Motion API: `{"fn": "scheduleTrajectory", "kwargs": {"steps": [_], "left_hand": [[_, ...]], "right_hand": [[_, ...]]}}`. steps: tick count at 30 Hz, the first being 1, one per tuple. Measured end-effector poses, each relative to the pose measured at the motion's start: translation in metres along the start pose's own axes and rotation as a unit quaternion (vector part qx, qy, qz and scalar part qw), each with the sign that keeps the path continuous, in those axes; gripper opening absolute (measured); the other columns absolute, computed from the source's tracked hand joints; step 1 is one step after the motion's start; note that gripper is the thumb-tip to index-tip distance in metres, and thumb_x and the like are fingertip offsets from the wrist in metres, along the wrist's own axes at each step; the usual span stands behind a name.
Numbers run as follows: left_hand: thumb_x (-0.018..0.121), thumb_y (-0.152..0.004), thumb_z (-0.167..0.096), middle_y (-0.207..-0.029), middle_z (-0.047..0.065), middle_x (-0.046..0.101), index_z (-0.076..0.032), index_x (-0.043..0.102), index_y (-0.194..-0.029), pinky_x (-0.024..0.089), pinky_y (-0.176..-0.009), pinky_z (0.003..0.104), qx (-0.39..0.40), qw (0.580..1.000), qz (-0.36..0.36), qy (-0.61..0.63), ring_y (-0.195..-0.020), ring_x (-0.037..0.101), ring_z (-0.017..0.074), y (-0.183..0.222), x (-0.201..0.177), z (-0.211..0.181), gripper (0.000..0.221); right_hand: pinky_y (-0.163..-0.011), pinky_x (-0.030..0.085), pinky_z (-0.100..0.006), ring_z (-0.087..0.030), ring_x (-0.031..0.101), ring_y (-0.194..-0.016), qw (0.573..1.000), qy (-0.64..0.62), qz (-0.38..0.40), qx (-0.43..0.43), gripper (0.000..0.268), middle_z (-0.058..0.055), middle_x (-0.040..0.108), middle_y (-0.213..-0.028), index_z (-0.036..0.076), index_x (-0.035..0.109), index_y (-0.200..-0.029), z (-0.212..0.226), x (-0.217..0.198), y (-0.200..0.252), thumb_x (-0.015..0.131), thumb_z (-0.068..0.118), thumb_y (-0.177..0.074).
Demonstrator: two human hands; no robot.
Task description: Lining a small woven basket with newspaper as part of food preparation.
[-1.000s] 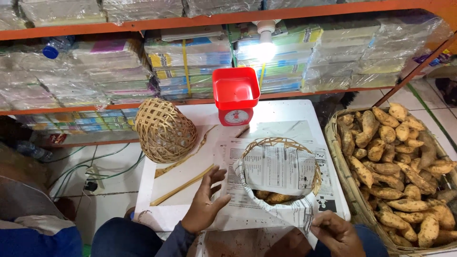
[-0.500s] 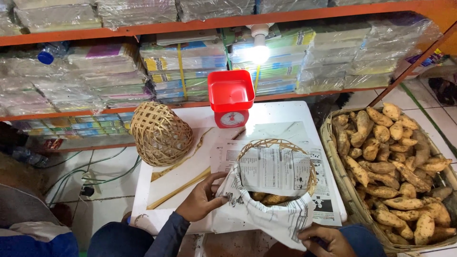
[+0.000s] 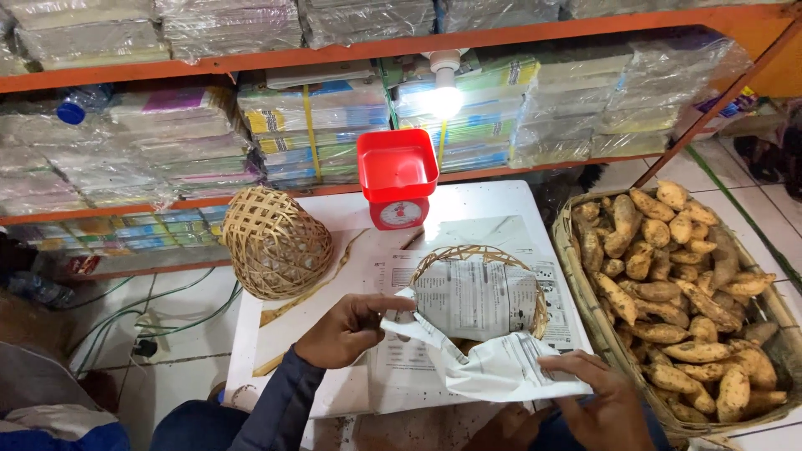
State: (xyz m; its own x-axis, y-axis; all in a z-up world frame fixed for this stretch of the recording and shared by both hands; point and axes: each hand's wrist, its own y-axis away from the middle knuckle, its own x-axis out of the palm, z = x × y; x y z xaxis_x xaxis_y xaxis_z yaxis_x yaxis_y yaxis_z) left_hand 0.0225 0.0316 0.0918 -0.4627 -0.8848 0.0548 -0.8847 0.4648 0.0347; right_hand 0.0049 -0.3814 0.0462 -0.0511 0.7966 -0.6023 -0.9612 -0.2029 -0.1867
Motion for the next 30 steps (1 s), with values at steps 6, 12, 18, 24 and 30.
{"fn": "scheduleTrajectory", "kwargs": {"steps": [6, 12, 18, 24, 30], "left_hand": [[0.077, -0.091, -0.024, -0.081, 0.001, 0.074, -0.010, 0.083, -0.092, 0.044, -0.054, 0.027, 0.107, 0.962, -0.139, -0.210, -0.060, 0.060, 0.0077, -0.025, 0.006, -0.029, 0.016], [0.070, -0.089, -0.041, -0.138, 0.007, 0.067, -0.015, 0.080, -0.097, 0.047, -0.099, 0.033, -0.013, 0.973, -0.183, -0.140, -0.137, 0.059, 0.0139, -0.060, -0.010, -0.009, 0.029], [0.066, -0.098, -0.028, -0.095, 0.003, 0.077, -0.006, 0.073, -0.102, 0.053, -0.072, 0.028, 0.005, 0.983, -0.184, 0.004, -0.085, 0.069, 0.0123, -0.070, -0.011, 0.019, 0.023], [0.076, -0.094, -0.022, -0.096, 0.002, 0.075, -0.010, 0.070, -0.100, 0.056, -0.081, 0.032, 0.135, 0.988, -0.074, -0.030, -0.091, 0.067, 0.0140, -0.054, -0.011, 0.022, 0.015], [0.074, -0.093, -0.023, -0.105, 0.004, 0.082, -0.010, 0.078, -0.106, 0.060, -0.085, 0.031, 0.083, 0.987, -0.126, -0.064, -0.097, 0.074, 0.0144, -0.050, -0.015, 0.008, 0.018]], "right_hand": [[-0.070, 0.045, -0.039, -0.019, 0.061, -0.077, 0.988, -0.027, -0.049, 0.144, 0.034, -0.001, 0.063, -0.107, 0.001, 0.080, -0.067, 0.002, 0.002, -0.030, 0.081, 0.029, -0.084], [-0.063, 0.033, -0.040, -0.010, 0.020, -0.055, 0.962, -0.161, -0.050, 0.214, 0.050, 0.002, 0.016, -0.057, 0.012, 0.039, -0.069, -0.012, 0.012, -0.066, 0.077, 0.031, -0.094], [-0.123, 0.033, -0.049, -0.029, 0.043, -0.152, 0.895, -0.139, -0.055, 0.421, 0.093, -0.007, 0.043, -0.165, 0.014, 0.032, -0.164, 0.096, -0.005, -0.071, 0.065, 0.044, -0.082], [-0.088, 0.065, -0.058, -0.028, 0.069, -0.110, 0.975, -0.078, 0.174, 0.111, 0.036, 0.007, 0.076, -0.133, 0.032, 0.081, -0.115, 0.000, -0.013, -0.064, 0.082, 0.038, -0.080], [-0.072, 0.068, -0.046, -0.032, 0.081, -0.084, 0.940, -0.268, 0.182, 0.109, 0.013, -0.016, 0.084, -0.089, 0.003, 0.084, -0.098, -0.021, -0.039, -0.078, 0.073, 0.003, -0.091]]}}
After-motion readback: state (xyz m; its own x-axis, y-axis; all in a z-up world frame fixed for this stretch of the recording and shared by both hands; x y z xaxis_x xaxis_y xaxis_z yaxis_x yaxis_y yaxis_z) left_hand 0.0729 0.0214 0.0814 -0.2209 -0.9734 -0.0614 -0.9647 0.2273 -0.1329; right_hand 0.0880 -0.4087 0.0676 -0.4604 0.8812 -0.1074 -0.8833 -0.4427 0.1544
